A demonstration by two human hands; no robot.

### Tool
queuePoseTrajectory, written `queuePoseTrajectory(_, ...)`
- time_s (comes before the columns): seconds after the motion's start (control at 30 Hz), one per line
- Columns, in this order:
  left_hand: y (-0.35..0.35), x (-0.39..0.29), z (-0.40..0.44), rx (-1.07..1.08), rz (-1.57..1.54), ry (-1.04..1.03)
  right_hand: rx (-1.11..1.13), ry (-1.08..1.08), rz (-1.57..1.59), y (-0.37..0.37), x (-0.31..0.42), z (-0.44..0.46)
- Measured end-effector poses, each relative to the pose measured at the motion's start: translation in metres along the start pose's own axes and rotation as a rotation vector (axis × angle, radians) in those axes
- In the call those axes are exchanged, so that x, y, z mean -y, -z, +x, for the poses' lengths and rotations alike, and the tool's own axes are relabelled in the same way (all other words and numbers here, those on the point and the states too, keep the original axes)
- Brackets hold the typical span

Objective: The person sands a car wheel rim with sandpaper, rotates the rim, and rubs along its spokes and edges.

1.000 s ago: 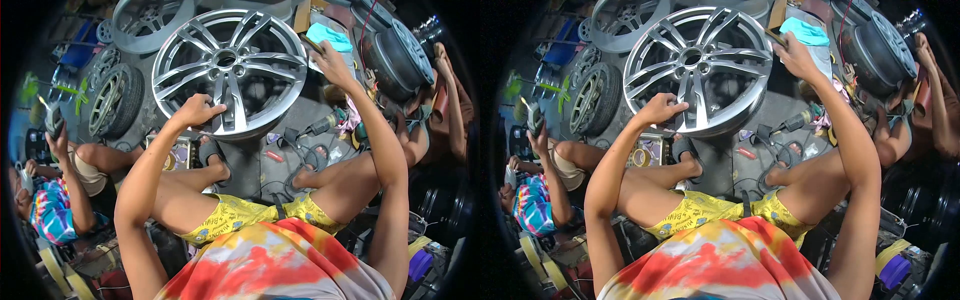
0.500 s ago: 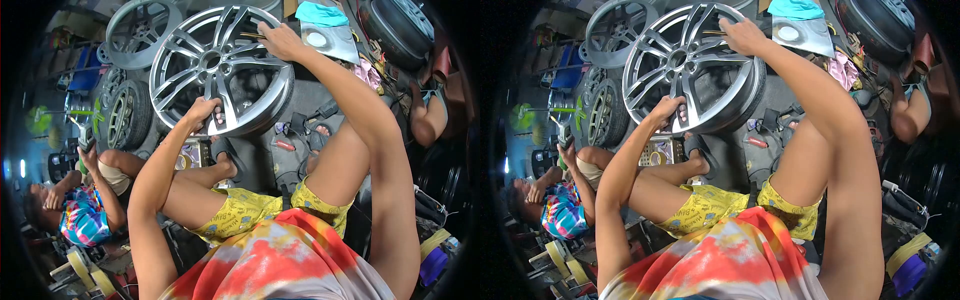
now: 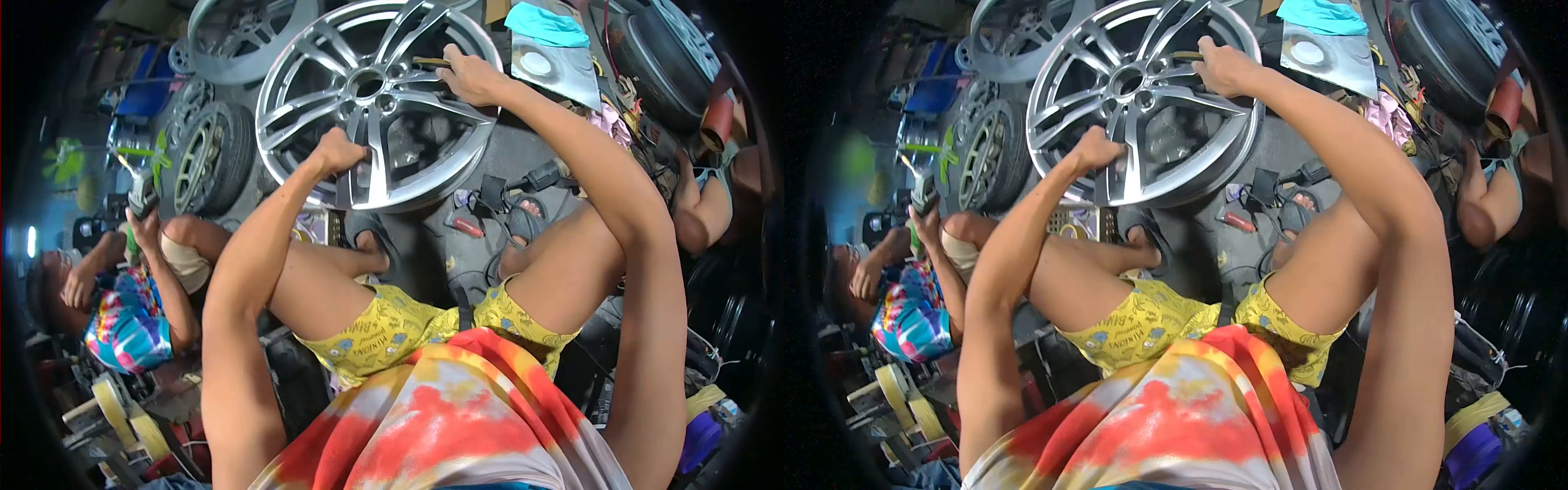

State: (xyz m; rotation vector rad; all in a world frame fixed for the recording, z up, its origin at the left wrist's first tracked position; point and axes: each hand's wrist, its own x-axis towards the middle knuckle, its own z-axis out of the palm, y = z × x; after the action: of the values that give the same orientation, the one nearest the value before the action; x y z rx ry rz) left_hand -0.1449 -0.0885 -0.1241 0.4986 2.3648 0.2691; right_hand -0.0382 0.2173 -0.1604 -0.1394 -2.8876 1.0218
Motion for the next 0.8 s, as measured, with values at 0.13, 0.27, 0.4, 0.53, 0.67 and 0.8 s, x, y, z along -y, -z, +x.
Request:
queuePoseTrajectory(0.13, 0.009, 0.000, -0.004, -0.126, 0.175, -0.082, -0.002, -0.022, -0.027, 0.002, 0.014, -0.016)
queuePoseTrajectory(0.27, 0.032, 0.011, 0.011, -0.145, 0.268, -0.155, -0.040, 0.002, 0.025, -0.002, 0.026, -0.024)
queuePoseTrajectory(0.4, 0.044, 0.019, 0.013, -0.218, 0.448, -0.303, 0.000, -0.070, 0.063, -0.006, 0.061, -0.042)
queuePoseTrajectory(0.53, 0.049, 0.035, 0.027, -0.234, 0.528, -0.374, 0.083, -0.094, 0.102, -0.013, 0.073, -0.045)
queuePoseTrajectory(0.67, 0.046, 0.044, 0.031, -0.293, 0.565, -0.392, 0.082, -0.127, 0.149, -0.013, 0.070, -0.045)
queuePoseTrajectory(0.8, 0.041, 0.047, 0.018, -0.339, 0.459, -0.394, 0.042, -0.009, 0.148, -0.008, 0.064, -0.056)
